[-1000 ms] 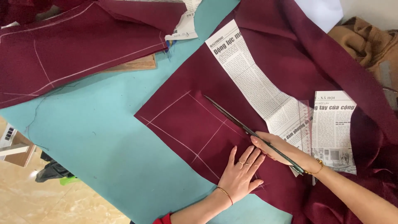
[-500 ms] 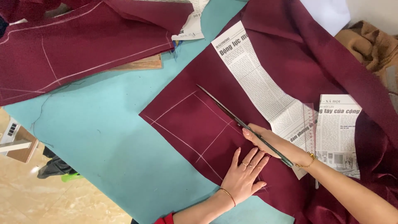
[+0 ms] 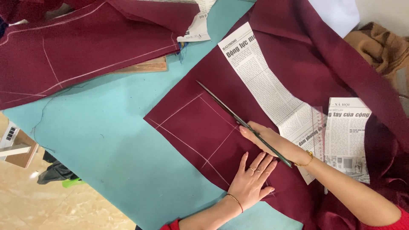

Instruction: The person uses large shears to cut a piece of maroon fabric laid out on a light blue table. They follow white chalk lines drawn on the fabric, occasionally adjusting the material and moving cut pieces aside.

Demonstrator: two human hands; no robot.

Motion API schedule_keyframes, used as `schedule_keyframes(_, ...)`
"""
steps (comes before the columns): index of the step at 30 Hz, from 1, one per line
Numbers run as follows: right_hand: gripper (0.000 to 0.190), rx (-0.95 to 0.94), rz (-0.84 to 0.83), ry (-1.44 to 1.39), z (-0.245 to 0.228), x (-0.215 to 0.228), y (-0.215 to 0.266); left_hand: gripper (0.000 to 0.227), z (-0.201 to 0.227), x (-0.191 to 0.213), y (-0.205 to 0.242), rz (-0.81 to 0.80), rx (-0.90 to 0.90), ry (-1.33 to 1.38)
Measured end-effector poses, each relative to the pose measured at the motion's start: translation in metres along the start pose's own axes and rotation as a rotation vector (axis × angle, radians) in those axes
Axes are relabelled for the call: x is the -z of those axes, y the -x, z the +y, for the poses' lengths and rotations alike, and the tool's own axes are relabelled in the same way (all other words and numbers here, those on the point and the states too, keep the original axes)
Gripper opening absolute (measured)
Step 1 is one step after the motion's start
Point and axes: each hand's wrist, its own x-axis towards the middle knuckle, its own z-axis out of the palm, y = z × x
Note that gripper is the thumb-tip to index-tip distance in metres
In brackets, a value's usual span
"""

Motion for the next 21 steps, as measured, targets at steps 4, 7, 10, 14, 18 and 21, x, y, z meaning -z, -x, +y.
schedule_keyframes(4,0.048,0.054,0.002,-0.022,-0.019,-0.003,0.001,0.085,0.0,-0.002,0.0,0.028,0.006,0.005)
schedule_keyframes(7,0.049,0.052,-0.005,-0.069,-0.016,-0.005,-0.004,0.084,0.0,-0.004,0.001,0.041,0.006,0.035)
schedule_keyframes(10,0.05,0.016,-0.027,-0.111,-0.01,-0.008,-0.012,0.082,0.0,-0.005,0.001,0.037,0.008,0.051)
schedule_keyframes(14,0.049,0.014,-0.011,-0.046,-0.017,-0.01,-0.011,0.082,0.001,-0.007,0.002,0.018,0.005,0.005)
schedule_keyframes(18,0.05,0.104,0.034,0.05,-0.027,-0.012,-0.014,0.081,0.001,-0.006,0.002,0.02,0.002,0.066)
schedule_keyframes(21,0.052,0.054,0.021,0.068,-0.041,-0.011,-0.011,0.082,0.001,-0.007,0.001,0.04,0.008,0.078)
